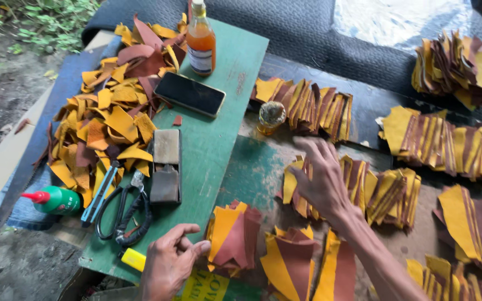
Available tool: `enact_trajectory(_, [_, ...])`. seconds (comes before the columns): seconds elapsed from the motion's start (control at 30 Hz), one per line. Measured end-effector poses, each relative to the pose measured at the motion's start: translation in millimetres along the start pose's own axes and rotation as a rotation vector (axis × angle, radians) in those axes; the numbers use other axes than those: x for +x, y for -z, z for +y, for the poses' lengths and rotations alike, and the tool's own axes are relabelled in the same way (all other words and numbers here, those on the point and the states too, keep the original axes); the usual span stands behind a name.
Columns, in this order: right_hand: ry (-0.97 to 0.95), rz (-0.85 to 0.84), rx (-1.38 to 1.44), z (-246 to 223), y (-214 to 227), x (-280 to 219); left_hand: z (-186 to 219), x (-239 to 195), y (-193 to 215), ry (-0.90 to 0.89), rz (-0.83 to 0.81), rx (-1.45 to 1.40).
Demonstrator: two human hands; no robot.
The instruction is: The person repeatedly picks up yellow and brown leather pieces, aligns them, and presses them together by hand. The person stacks the assembled pairs into neat piles on the table. Tools such as scissors and a glue bottle are visible but not used during the clip.
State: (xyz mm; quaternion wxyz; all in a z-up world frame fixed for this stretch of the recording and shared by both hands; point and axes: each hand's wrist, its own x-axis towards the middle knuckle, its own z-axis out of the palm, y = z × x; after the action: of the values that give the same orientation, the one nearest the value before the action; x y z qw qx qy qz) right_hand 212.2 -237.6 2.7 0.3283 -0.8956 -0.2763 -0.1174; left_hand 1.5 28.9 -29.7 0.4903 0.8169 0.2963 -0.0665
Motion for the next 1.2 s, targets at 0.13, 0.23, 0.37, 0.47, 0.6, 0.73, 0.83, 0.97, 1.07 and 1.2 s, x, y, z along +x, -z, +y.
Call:
enact_trajectory(0.13, [0.265,-0.006,-0.194,26,-49,88,-22,-2,2,0.011,0.134,-0.225])
enact_trajectory(0.23, [0.290,-0.148,-0.332,38,-74,114,-35,0,3,0.053,0.134,-0.345])
enact_trajectory(0.37, [0.168,-0.381,-0.392,52,-90,112,-27,6,0,0.027,0.161,-0.462])
enact_trajectory(0.47, [0.206,-0.359,-0.330,54,-88,107,-1,11,-4,0.017,0.095,-0.375])
enact_trajectory(0.6, [0.174,-0.405,-0.376,43,-72,105,28,4,-11,-0.042,0.010,-0.372])
enact_trajectory(0.73, [0.108,-0.509,-0.369,37,-65,107,35,-3,-13,-0.001,-0.001,-0.385])
enact_trajectory(0.83, [0.080,-0.512,-0.382,40,-76,109,32,-4,-15,-0.023,0.005,-0.425])
enact_trajectory(0.97, [0.128,-0.361,-0.287,26,-55,99,28,-9,-14,-0.075,0.021,-0.380])
enact_trajectory(1.07, [0.171,-0.216,-0.231,10,28,66,27,-3,-9,-0.081,0.006,-0.418])
enact_trajectory(1.2, [-0.005,-0.383,-0.317,-7,134,-13,40,6,1,-0.093,-0.033,-0.359])
